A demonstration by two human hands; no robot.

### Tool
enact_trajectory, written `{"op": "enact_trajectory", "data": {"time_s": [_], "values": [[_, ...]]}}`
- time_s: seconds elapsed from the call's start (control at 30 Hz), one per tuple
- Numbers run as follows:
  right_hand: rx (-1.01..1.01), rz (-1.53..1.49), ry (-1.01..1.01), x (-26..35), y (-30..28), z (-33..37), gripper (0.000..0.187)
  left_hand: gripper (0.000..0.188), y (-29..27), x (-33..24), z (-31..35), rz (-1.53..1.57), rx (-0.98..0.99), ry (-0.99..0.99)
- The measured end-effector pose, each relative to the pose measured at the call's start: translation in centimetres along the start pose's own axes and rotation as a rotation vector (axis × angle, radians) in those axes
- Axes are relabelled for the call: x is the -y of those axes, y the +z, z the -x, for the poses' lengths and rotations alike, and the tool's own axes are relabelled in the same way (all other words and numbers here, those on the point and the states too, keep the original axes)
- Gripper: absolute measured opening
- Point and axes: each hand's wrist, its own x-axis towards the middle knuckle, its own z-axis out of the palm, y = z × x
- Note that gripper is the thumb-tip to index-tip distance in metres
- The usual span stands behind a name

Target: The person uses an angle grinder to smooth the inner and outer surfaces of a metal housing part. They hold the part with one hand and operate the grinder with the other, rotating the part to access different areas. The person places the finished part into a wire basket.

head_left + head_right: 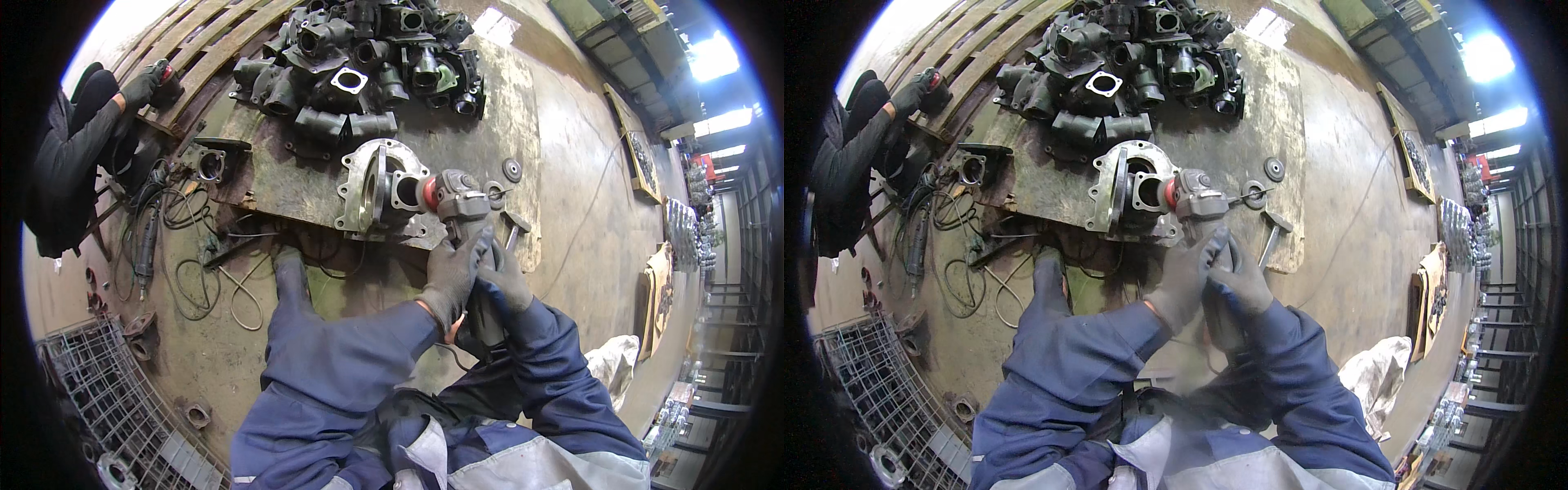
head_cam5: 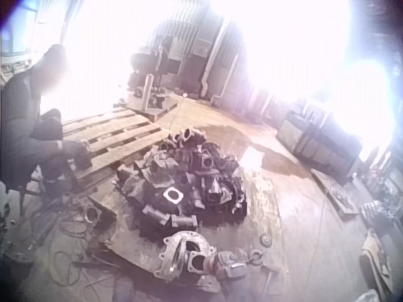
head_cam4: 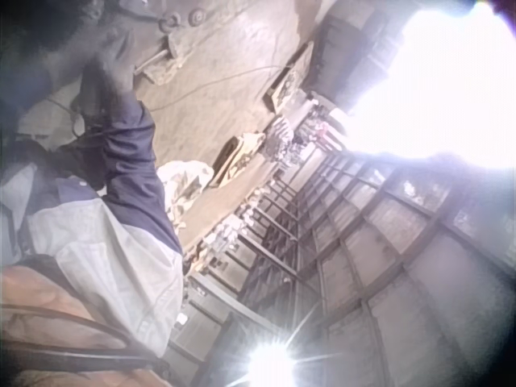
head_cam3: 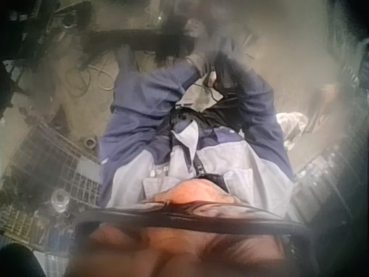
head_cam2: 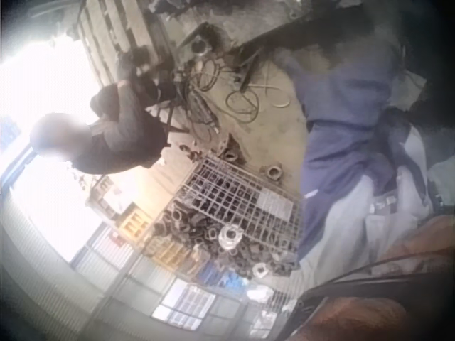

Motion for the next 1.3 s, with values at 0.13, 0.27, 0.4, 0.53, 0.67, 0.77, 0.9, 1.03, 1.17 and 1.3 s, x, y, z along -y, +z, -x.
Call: {"op": "enact_trajectory", "data": {"time_s": [0.13, 0.27, 0.4, 0.53, 0.67, 0.77, 0.9, 1.03, 1.17, 1.3], "values": [[-0.012, -0.065, -0.017, 0.5, 0.7, -1.8, 0.062, 0.041, -0.2, -1.2, -1.8, 0.058, -0.029, -0.043], [0.037, -0.033, -0.008, 2.3, 0.8, -2.0, 0.064, 0.042, -0.3, -1.0, -1.2, 0.072, -0.042, 0.075], [0.013, -0.115, 0.072, 3.5, 1.6, -3.1, 0.074, 0.038, -1.0, -1.7, -1.9, -0.061, -0.054, 0.062], [0.083, -0.09, 0.001, 4.0, 1.7, -3.5, 0.075, 0.028, -0.8, -1.9, -1.6, -0.007, -0.127, 0.112], [0.066, 0.123, -0.065, 3.7, 1.3, -2.5, 0.076, 0.034, -0.6, -1.4, -0.2, 0.085, -0.141, 0.064], [0.067, 0.121, -0.02, 3.1, 0.9, -1.3, 0.072, 0.043, -0.8, -1.3, -0.2, 0.047, -0.079, -0.04], [-0.002, -0.056, 0.086, 2.1, 0.8, -1.1, 0.067, 0.04, -0.5, -1.4, -0.8, 0.136, 0.006, -0.096], [-0.063, 0.031, -0.007, 1.2, 0.6, 0.3, 0.06, 0.042, 0.1, -0.8, 0.1, 0.059, -0.001, -0.074], [-0.058, -0.136, 0.077, 0.8, 0.6, 0.6, 0.072, 0.044, 0.0, -0.5, 0.3, -0.054, 0.001, -0.072], [-0.026, -0.046, 0.05, 1.0, 0.3, -0.4, 0.079, 0.044, -0.2, -0.9, 0.0, -0.033, 0.007, -0.028]]}}
